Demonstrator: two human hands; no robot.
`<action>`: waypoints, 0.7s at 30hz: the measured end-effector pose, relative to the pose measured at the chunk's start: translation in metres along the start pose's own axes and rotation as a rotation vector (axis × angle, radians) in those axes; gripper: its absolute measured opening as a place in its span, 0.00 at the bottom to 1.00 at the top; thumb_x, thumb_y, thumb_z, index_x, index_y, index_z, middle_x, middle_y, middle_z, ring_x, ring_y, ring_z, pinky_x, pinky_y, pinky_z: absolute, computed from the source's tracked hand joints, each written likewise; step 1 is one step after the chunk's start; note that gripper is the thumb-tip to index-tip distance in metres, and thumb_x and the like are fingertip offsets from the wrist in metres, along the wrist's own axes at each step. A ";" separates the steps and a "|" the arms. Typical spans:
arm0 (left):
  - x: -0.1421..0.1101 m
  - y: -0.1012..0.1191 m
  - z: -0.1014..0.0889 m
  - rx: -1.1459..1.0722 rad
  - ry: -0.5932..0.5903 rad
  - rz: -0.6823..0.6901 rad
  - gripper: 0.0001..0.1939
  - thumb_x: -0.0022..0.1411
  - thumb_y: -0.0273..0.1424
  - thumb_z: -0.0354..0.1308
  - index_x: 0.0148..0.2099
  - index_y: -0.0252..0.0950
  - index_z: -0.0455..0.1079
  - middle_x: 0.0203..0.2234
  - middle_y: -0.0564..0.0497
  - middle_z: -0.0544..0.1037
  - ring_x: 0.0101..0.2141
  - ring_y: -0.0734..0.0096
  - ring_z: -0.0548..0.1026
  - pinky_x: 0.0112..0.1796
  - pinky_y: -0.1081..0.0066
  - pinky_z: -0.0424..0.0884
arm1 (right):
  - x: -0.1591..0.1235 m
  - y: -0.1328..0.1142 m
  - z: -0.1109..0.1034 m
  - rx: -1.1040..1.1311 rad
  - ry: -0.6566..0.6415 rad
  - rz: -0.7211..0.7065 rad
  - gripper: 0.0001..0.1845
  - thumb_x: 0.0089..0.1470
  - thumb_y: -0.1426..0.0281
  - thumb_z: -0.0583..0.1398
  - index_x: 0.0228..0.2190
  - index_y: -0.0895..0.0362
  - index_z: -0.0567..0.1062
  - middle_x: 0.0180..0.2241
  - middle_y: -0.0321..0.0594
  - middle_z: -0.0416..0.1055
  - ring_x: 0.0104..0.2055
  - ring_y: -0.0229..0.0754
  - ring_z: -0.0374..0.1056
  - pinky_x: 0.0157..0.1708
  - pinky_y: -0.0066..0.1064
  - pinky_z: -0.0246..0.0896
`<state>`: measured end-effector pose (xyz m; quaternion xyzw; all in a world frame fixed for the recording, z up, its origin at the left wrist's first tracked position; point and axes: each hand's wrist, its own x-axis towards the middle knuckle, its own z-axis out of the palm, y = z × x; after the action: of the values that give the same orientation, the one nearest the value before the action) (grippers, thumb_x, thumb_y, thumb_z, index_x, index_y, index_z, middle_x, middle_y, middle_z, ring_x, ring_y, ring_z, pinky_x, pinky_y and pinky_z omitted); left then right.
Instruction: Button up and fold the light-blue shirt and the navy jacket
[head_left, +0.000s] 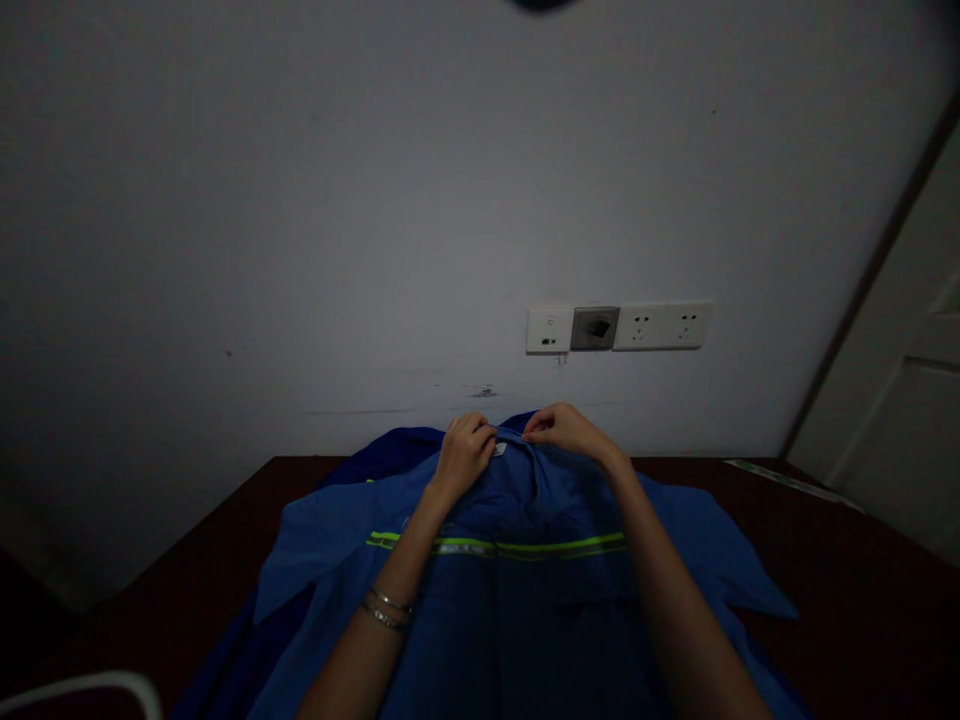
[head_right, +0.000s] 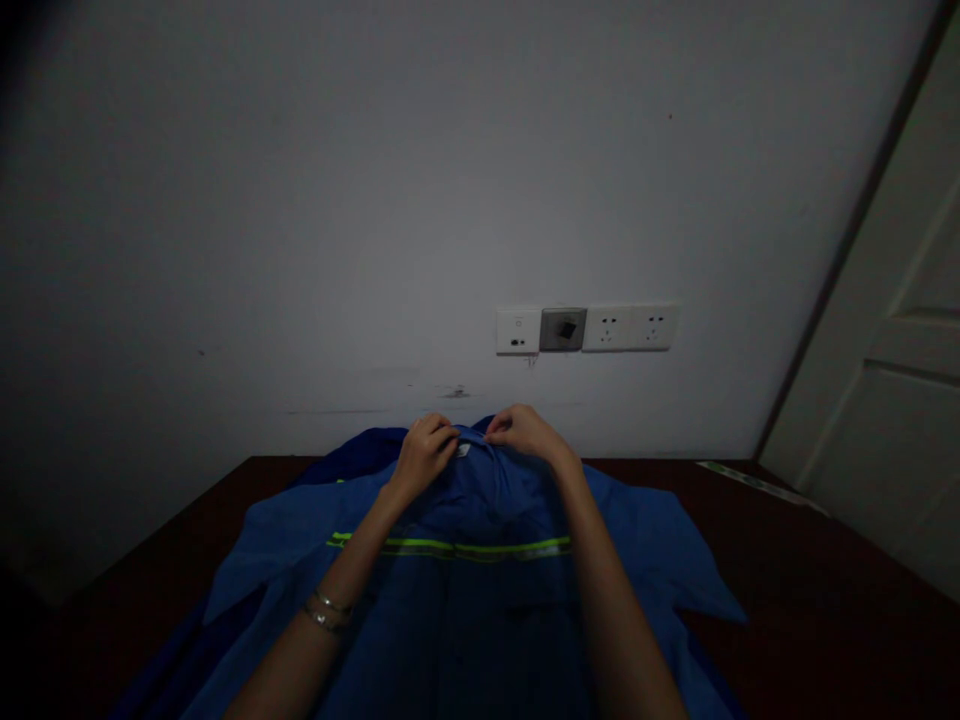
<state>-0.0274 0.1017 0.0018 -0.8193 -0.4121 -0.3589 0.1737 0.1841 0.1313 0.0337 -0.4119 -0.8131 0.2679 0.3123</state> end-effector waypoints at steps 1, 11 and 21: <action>0.000 0.000 0.001 0.003 0.002 0.000 0.06 0.58 0.26 0.53 0.38 0.35 0.70 0.34 0.49 0.69 0.37 0.68 0.66 0.38 0.67 0.62 | 0.001 0.001 0.001 -0.007 -0.008 -0.003 0.10 0.42 0.67 0.61 0.26 0.62 0.78 0.23 0.40 0.74 0.26 0.38 0.67 0.27 0.26 0.59; -0.001 0.001 0.004 0.001 0.014 0.017 0.07 0.59 0.26 0.52 0.39 0.35 0.70 0.34 0.48 0.69 0.36 0.68 0.67 0.38 0.68 0.63 | 0.002 -0.002 0.004 -0.063 0.029 -0.024 0.13 0.41 0.77 0.57 0.33 0.62 0.75 0.24 0.37 0.72 0.26 0.35 0.66 0.27 0.24 0.58; -0.002 -0.008 0.007 -0.101 0.054 0.008 0.07 0.59 0.27 0.53 0.38 0.37 0.72 0.35 0.49 0.70 0.36 0.70 0.68 0.38 0.69 0.64 | 0.004 0.021 0.004 0.184 0.059 0.008 0.15 0.40 0.74 0.59 0.36 0.59 0.68 0.24 0.34 0.71 0.25 0.34 0.65 0.26 0.23 0.58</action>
<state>-0.0315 0.1093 -0.0044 -0.8187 -0.3854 -0.4003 0.1445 0.1898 0.1450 0.0179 -0.3923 -0.7740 0.3303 0.3714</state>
